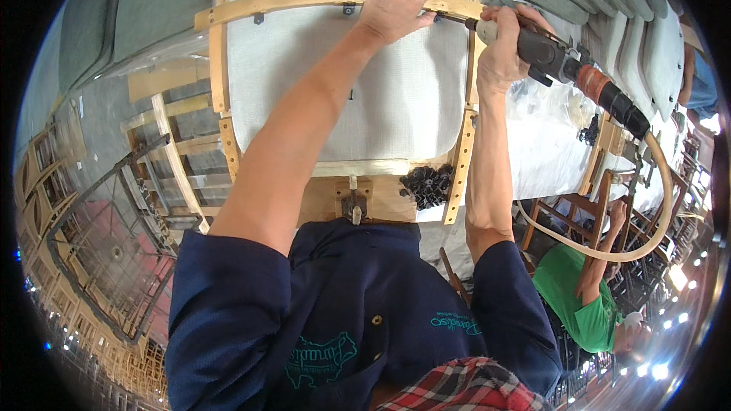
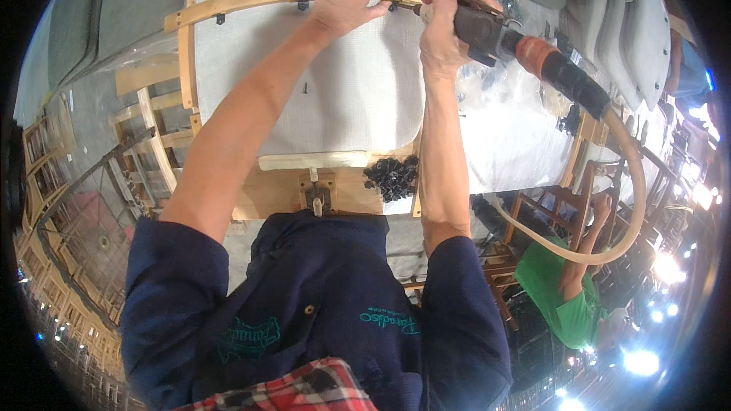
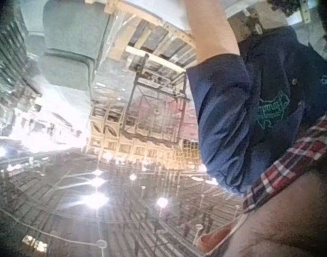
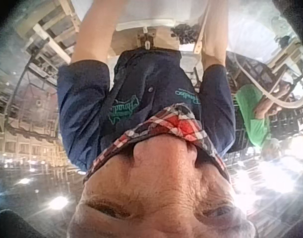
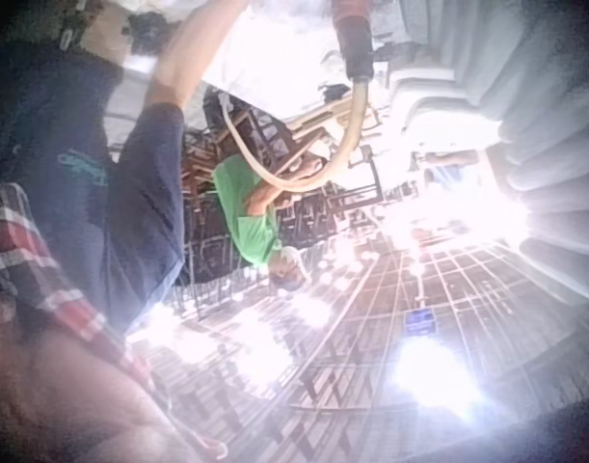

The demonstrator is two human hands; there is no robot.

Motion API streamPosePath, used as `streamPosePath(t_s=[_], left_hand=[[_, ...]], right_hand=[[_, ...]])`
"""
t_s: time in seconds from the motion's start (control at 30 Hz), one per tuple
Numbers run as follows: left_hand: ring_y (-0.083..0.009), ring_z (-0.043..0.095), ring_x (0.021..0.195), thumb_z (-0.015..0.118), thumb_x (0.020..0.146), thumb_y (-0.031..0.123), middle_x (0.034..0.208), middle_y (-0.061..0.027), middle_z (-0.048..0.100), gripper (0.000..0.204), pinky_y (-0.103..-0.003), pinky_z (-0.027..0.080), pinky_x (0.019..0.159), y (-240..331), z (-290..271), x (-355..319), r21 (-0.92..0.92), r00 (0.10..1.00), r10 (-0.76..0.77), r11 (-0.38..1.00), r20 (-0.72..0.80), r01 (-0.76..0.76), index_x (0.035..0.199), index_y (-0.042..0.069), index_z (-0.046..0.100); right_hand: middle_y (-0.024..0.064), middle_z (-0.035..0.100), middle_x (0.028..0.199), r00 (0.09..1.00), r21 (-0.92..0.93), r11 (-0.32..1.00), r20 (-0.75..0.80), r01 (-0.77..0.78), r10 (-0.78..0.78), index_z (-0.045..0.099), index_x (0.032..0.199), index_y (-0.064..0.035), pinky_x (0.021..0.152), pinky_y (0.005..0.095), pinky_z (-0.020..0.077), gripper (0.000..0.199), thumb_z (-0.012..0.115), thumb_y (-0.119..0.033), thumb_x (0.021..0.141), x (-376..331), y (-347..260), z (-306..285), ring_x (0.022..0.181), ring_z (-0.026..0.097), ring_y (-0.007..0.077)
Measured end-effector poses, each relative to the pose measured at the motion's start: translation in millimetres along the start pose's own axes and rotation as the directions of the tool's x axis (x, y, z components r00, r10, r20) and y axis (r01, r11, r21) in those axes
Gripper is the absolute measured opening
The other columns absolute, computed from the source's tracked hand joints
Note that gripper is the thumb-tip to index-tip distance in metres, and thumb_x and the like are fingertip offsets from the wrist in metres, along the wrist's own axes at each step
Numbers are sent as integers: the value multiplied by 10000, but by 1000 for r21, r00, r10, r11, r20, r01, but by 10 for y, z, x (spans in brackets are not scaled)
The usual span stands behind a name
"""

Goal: The person places a white cushion onto a wooden chair frame, aligns it, and uses a pneumatic drill to fasten screws into the frame. They repeat this process for another cushion, securing each with multiple screws.

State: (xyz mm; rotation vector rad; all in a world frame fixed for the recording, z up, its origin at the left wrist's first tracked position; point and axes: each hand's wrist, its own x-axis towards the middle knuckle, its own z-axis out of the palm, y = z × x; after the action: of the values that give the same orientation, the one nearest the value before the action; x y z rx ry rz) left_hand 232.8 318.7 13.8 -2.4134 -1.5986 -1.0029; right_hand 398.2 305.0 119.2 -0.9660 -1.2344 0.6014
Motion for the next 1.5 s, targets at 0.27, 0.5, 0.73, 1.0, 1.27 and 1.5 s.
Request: streamPosePath(t_s=[0.27, 0.5, 0.73, 1.0, 1.27, 1.5], left_hand=[[-190, 538, 951, 822, 781, 398, 1051, 41, 697, 488, -305, 522, 872, -24, 69, -34, 59, 1000, 2, 998, 22, -3, 1191, 170, 687], [-206, 533, 1080, 740, 856, 484, 1166, 20, 687, 519, -341, 487, 990, 5, 17, -22, 50, 986, -40, 998, 162, 33, 1259, 168, 654], [-208, 531, 1094, 726, 873, 476, 1201, 14, 676, 511, -345, 483, 1001, 12, 13, -24, 52, 976, -69, 997, 206, 59, 1274, 170, 647], [-206, 540, 1080, 739, 860, 473, 1176, 12, 689, 510, -343, 484, 999, 23, 14, -13, 71, 982, -63, 996, 178, 51, 1262, 169, 662], [-212, 551, 1036, 787, 814, 425, 1153, 13, 694, 513, -340, 495, 967, 25, -51, -8, 4, 990, -48, 999, 130, 48, 1238, 161, 670], [-274, 596, 1015, 848, 743, 295, 1127, -49, 705, 526, -393, 498, 957, -46, -25, 4, -133, 999, 33, 991, 23, -30, 1190, 78, 675]], right_hand=[[112, 678, 786, 996, 146, 985, -15, -89, 92, 521, 1112, -18, 738, 307, 563, 303, 658, 14, 844, -2, -209, -22, 728, 709, 196], [96, 685, 791, 993, 96, 991, -60, -93, 99, 533, 1105, -31, 730, 306, 561, 307, 676, -3, 835, -37, -135, -13, 715, 691, 173], [102, 680, 823, 995, 44, 996, -61, -82, 85, 561, 1075, -30, 739, 313, 562, 278, 687, -14, 828, -27, -94, -8, 730, 695, 188], [138, 686, 850, 999, -69, 997, -12, -36, 35, 560, 1082, -29, 756, 350, 596, 247, 656, 8, 857, -27, 8, -112, 740, 726, 223], [113, 691, 868, 998, -36, 998, 32, -50, 52, 588, 1046, -21, 768, 332, 570, 208, 661, -9, 852, -31, -45, 42, 759, 713, 205], [8, 628, 960, 884, 684, 600, 147, -415, 444, 626, 1036, -34, 774, 271, 510, 133, 669, -25, 911, -132, 439, 87, 848, 615, 113]])
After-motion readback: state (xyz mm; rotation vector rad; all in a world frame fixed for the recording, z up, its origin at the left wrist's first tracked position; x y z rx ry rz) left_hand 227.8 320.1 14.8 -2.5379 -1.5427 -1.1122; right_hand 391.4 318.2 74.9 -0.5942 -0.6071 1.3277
